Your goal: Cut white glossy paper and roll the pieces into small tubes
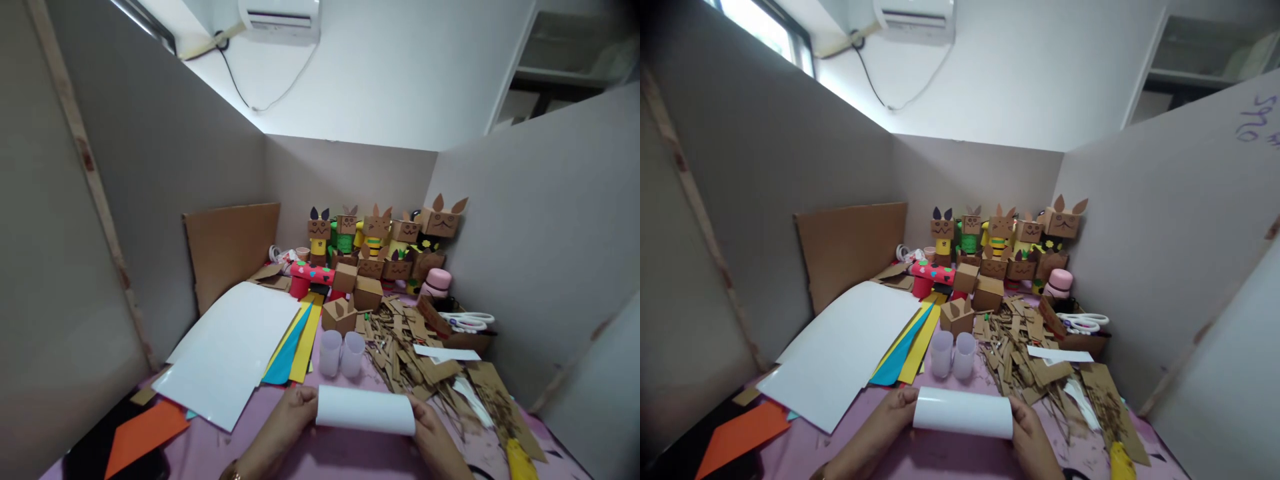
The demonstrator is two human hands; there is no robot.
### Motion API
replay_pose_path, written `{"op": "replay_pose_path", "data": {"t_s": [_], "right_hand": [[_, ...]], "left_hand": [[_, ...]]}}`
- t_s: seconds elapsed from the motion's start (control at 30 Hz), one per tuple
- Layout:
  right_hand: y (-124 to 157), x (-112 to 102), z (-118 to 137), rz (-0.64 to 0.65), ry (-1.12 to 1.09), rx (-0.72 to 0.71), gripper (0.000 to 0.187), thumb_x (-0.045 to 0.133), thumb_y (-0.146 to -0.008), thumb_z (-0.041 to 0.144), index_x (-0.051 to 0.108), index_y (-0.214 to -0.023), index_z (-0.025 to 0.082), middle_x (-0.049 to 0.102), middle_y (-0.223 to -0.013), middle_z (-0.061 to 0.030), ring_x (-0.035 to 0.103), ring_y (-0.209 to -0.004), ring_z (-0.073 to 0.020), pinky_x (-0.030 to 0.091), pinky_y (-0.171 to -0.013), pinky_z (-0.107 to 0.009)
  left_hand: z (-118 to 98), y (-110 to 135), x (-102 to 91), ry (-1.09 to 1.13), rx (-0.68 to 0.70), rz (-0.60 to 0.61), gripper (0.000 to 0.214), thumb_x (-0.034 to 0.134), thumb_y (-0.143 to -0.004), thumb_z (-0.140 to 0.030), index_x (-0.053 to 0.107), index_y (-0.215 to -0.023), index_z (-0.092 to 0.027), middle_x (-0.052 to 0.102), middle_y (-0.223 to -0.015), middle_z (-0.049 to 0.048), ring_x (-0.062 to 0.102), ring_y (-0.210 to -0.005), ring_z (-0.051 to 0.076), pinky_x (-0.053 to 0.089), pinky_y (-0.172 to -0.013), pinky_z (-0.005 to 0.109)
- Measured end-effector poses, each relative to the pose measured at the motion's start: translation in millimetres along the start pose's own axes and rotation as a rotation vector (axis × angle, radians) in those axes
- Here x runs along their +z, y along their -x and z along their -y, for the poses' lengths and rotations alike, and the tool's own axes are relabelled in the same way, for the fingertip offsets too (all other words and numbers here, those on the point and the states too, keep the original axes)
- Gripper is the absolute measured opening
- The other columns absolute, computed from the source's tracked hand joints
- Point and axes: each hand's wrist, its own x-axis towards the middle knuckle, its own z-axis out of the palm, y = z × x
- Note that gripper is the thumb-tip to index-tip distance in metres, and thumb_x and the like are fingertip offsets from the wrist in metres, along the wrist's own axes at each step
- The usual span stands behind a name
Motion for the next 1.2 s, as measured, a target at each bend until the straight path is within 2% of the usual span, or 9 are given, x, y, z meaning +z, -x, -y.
{"op": "replay_pose_path", "data": {"t_s": [0.17, 0.4, 0.57, 0.67, 0.77, 0.83, 0.93, 1.07, 1.2], "right_hand": [[-1.3, -3.4, -4.2, 0.007, 0.030, -0.022, 0.015, 0.067, -0.062, 0.030, 0.073, -0.069, 0.018, 0.066, -0.062, -0.0008, 0.056, -0.067, -0.0211, 0.039, -0.056, -0.025], [0.0, 2.9, -1.5, -0.044, 0.038, 0.009, 0.018, 0.068, -0.062, 0.033, 0.072, -0.063, 0.015, 0.059, -0.049, 0.0018, 0.036, -0.046, -0.0093, 0.023, -0.042, -0.019], [-7.1, 11.3, -6.5, -0.087, 0.027, 0.023, 0.026, 0.065, -0.065, 0.039, 0.070, -0.065, 0.013, 0.052, -0.040, 0.0049, 0.031, -0.039, -0.0057, 0.021, -0.038, -0.018], [-23.8, 13.9, -4.7, -0.109, 0.034, 0.017, 0.026, 0.066, -0.068, 0.039, 0.067, -0.067, 0.013, 0.046, -0.037, 0.0084, 0.032, -0.034, -0.0045, 0.022, -0.036, -0.017], [-49.9, 13.1, 5.4, -0.113, 0.066, 0.020, 0.023, 0.064, -0.083, 0.035, 0.064, -0.076, 0.013, 0.047, -0.042, 0.0106, 0.036, -0.033, -0.0043, 0.027, -0.035, -0.017], [-69.6, 12.5, 14.7, -0.125, 0.088, 0.033, 0.021, 0.058, -0.092, 0.033, 0.062, -0.084, 0.014, 0.055, -0.057, 0.0084, 0.042, -0.037, -0.0037, 0.035, -0.036, -0.017], [-95.9, 14.2, 25.6, -0.151, 0.104, 0.047, 0.019, 0.057, -0.094, 0.031, 0.062, -0.095, 0.014, 0.063, -0.076, 0.0030, 0.055, -0.050, -0.0063, 0.046, -0.044, -0.019], [-115.6, 19.0, 24.5, -0.196, 0.106, 0.022, 0.018, 0.057, -0.094, 0.030, 0.062, -0.099, 0.014, 0.065, -0.082, 0.0011, 0.059, -0.056, -0.0082, 0.050, -0.048, -0.021], [-120.2, 20.0, 10.2, -0.218, 0.098, -0.025, 0.016, 0.057, -0.093, 0.029, 0.062, -0.094, 0.014, 0.063, -0.075, 0.0034, 0.055, -0.050, -0.0061, 0.046, -0.043, -0.018]], "left_hand": [[6.5, -1.0, -1.9, -0.026, 0.063, -0.037, 0.026, 0.066, -0.071, -0.033, 0.072, -0.058, -0.011, 0.054, -0.049, -0.0024, 0.039, -0.048, 0.009, 0.027, -0.049, 0.021], [5.4, -1.2, -0.7, -0.010, 0.041, -0.042, 0.027, 0.065, -0.070, -0.035, 0.071, -0.060, -0.011, 0.057, -0.046, -0.0015, 0.046, -0.046, 0.010, 0.031, -0.049, 0.021], [8.4, -7.8, -5.1, 0.000, 0.022, -0.154, 0.021, 0.066, -0.066, -0.032, 0.065, -0.060, -0.012, 0.058, -0.046, -0.0021, 0.049, -0.042, 0.010, 0.033, -0.045, 0.021], [2.1, -18.1, -13.5, -0.004, 0.034, -0.257, 0.018, 0.062, -0.073, -0.027, 0.058, -0.060, -0.015, 0.058, -0.046, -0.0046, 0.048, -0.041, 0.007, 0.034, -0.045, 0.019], [-15.0, -34.8, -26.3, -0.037, 0.032, -0.310, 0.022, 0.058, -0.086, -0.026, 0.057, -0.067, -0.015, 0.056, -0.051, -0.0069, 0.047, -0.041, 0.006, 0.037, -0.044, 0.019], [-28.2, -48.1, -34.4, -0.068, 0.038, -0.325, 0.020, 0.057, -0.091, -0.030, 0.061, -0.079, -0.014, 0.060, -0.065, -0.0051, 0.052, -0.047, 0.007, 0.044, -0.047, 0.021], [-41.4, -66.8, -41.8, -0.106, 0.055, -0.362, 0.020, 0.057, -0.091, -0.032, 0.062, -0.100, -0.015, 0.066, -0.091, 0.0018, 0.063, -0.069, 0.013, 0.054, -0.060, 0.029], [-38.2, -83.9, -45.2, -0.137, 0.063, -0.405, 0.023, 0.058, -0.091, -0.030, 0.061, -0.108, -0.015, 0.066, -0.102, 0.0047, 0.065, -0.079, 0.016, 0.056, -0.067, 0.033], [-23.0, -90.9, -48.0, -0.136, 0.088, -0.432, 0.017, 0.059, -0.091, -0.029, 0.062, -0.097, -0.014, 0.066, -0.087, 0.0007, 0.062, -0.064, 0.011, 0.052, -0.056, 0.026]]}}
